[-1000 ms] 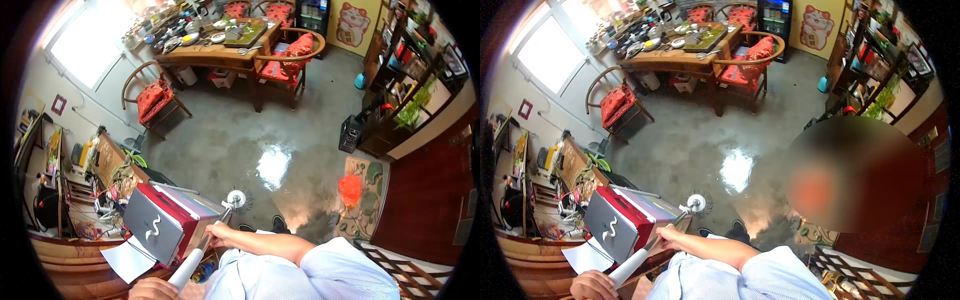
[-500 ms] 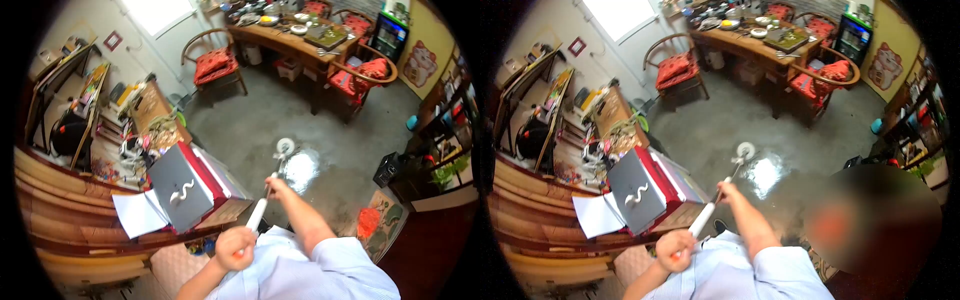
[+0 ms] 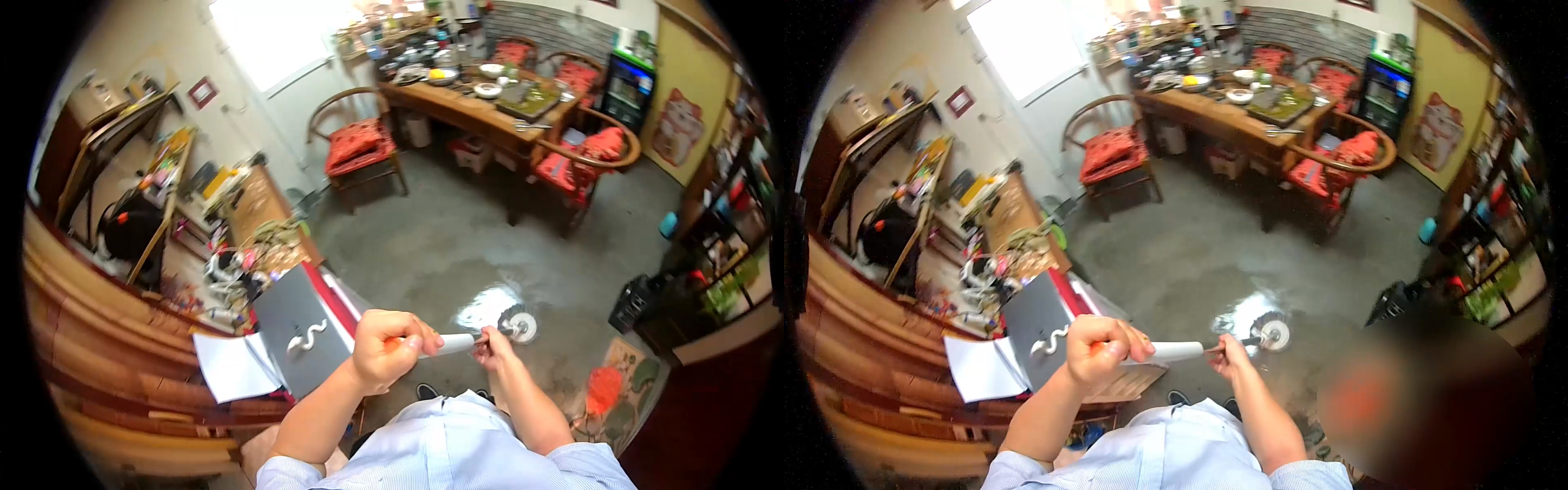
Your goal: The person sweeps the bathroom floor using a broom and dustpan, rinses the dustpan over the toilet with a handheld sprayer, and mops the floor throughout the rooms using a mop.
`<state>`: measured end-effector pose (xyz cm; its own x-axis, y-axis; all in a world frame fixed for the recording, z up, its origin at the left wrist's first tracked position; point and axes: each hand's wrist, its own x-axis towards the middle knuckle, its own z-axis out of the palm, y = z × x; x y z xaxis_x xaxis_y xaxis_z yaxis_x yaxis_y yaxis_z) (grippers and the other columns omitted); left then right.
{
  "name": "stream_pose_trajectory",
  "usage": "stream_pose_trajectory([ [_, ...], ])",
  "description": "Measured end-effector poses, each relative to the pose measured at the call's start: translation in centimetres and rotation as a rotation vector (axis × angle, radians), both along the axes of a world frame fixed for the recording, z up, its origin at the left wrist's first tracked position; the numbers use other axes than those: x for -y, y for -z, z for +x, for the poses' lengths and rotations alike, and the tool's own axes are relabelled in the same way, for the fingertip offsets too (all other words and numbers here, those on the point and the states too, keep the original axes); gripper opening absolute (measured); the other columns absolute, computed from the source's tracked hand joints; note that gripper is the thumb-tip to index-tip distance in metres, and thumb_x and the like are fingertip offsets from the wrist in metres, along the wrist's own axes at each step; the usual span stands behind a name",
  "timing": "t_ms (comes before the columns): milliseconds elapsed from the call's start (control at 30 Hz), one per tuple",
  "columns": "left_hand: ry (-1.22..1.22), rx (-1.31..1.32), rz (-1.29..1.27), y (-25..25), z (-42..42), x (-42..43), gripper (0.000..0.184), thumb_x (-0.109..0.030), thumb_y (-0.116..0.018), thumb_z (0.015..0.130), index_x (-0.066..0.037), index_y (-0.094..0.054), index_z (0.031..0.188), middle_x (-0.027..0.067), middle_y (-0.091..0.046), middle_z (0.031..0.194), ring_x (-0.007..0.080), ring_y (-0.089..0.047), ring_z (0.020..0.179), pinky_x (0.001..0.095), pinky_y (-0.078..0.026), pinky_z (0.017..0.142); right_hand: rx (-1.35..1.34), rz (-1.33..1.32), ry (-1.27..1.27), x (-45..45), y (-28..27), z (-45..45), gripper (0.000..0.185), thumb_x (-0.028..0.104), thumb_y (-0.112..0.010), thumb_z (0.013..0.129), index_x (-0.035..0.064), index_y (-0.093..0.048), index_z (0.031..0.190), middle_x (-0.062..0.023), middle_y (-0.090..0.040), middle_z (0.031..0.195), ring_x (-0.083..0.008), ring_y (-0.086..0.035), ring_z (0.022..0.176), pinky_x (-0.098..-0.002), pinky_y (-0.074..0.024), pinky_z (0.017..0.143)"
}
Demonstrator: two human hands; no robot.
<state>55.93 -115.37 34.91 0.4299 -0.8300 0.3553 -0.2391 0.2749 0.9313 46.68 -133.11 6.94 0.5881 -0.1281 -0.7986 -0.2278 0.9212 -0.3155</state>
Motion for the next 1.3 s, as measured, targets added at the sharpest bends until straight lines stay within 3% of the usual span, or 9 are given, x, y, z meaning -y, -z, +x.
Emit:
stream_pose_trajectory([
  [100, 0.163, -0.172, 0.012, 0.1, -1.0, 2.6, 0.015, -0.005, -0.046, 0.074, 0.003, -0.054, 0.064, 0.0111, -0.059, 0.067, 0.0191, -0.059, 0.070, 0.0312, -0.048, 0.068, -0.096, -0.044, 0.149, 0.7, -1.3, -4.8, 0.027, 0.026, -0.052, 0.076, 0.0140, -0.041, 0.054, 0.0005, -0.040, 0.048, -0.0096, -0.033, 0.038, -0.0294, -0.0411, 0.047],
  [267, 0.363, -0.109, 0.004, 2.8, -4.4, 6.1, 0.011, -0.004, -0.047, 0.076, 0.002, -0.051, 0.068, 0.0104, -0.059, 0.070, 0.0175, -0.059, 0.069, 0.0295, -0.047, 0.066, -0.020, 0.005, 0.310, 2.9, 1.6, -12.2, 0.023, 0.024, -0.049, 0.076, 0.0169, -0.037, 0.057, 0.0025, -0.033, 0.048, -0.0083, -0.030, 0.038, -0.0275, -0.0360, 0.046],
  [467, 0.342, -0.085, 0.062, 3.0, -6.4, 3.8, 0.017, -0.003, -0.045, 0.077, 0.001, -0.046, 0.060, 0.0093, -0.056, 0.063, 0.0151, -0.055, 0.061, 0.0273, -0.045, 0.059, -0.078, 0.029, 0.378, 1.7, 2.5, -12.6, 0.023, 0.020, -0.050, 0.071, 0.0165, -0.035, 0.055, 0.0026, -0.029, 0.046, -0.0099, -0.027, 0.037, -0.0270, -0.0342, 0.039],
  [600, 0.375, 0.207, -0.127, -0.5, -6.6, 2.1, 0.013, -0.005, -0.053, 0.067, -0.002, -0.047, 0.057, 0.0078, -0.053, 0.058, 0.0213, -0.054, 0.052, 0.0293, -0.042, 0.051, -0.111, -0.069, 0.240, -2.2, 0.1, -9.9, 0.025, 0.024, -0.051, 0.071, 0.0174, -0.034, 0.053, 0.0021, -0.028, 0.046, -0.0114, -0.029, 0.039, -0.0275, -0.0337, 0.042],
  [800, 0.359, 0.549, -0.219, -4.1, -8.5, 2.0, 0.017, -0.014, -0.061, 0.061, -0.007, -0.047, 0.055, 0.0046, -0.046, 0.052, 0.0210, -0.045, 0.044, 0.0306, -0.037, 0.044, 0.104, 0.077, -0.140, -5.0, -0.4, -3.9, 0.039, 0.021, -0.054, 0.075, 0.0163, -0.033, 0.042, 0.0003, -0.032, 0.040, -0.0124, -0.047, 0.055, -0.0339, -0.0425, 0.055],
  [867, 0.389, 0.568, -0.241, -3.4, -9.2, 2.6, 0.020, -0.015, -0.063, 0.059, -0.008, -0.045, 0.053, 0.0031, -0.042, 0.050, 0.0192, -0.043, 0.043, 0.0300, -0.035, 0.043, 0.076, -0.012, -0.161, -6.2, 1.0, -2.1, 0.030, 0.027, -0.056, 0.070, 0.0180, -0.038, 0.048, 0.0027, -0.032, 0.042, -0.0135, -0.029, 0.038, -0.0302, -0.0284, 0.042],
  [1100, 0.286, 0.717, -0.322, -3.6, -7.8, 2.8, 0.030, -0.021, -0.067, 0.060, -0.009, -0.041, 0.048, 0.0025, -0.051, 0.053, 0.0152, -0.051, 0.045, 0.0233, -0.039, 0.044, -0.037, -0.077, -0.151, -6.7, -2.0, -1.7, 0.027, 0.021, -0.058, 0.072, 0.0165, -0.043, 0.051, 0.0038, -0.036, 0.043, -0.0101, -0.031, 0.038, -0.0273, -0.0313, 0.042],
  [1267, 0.324, 0.646, -0.288, -4.2, -4.8, 2.2, 0.025, -0.014, -0.064, 0.060, -0.008, -0.040, 0.054, 0.0045, -0.058, 0.061, 0.0165, -0.056, 0.051, 0.0271, -0.046, 0.047, -0.118, -0.189, -0.043, -4.5, -4.8, -2.3, 0.023, 0.021, -0.059, 0.073, 0.0144, -0.047, 0.055, 0.0021, -0.043, 0.048, -0.0105, -0.038, 0.037, -0.0248, -0.0361, 0.038],
  [1300, 0.297, 0.641, -0.285, -3.2, -4.2, 1.9, 0.024, -0.013, -0.063, 0.061, -0.008, -0.040, 0.055, 0.0048, -0.058, 0.062, 0.0169, -0.057, 0.053, 0.0273, -0.047, 0.048, -0.167, -0.214, 0.004, -3.8, -2.4, -2.0, 0.020, 0.023, -0.060, 0.068, 0.0107, -0.049, 0.058, -0.0032, -0.043, 0.050, -0.0154, -0.040, 0.039, -0.0328, -0.0404, 0.044],
])
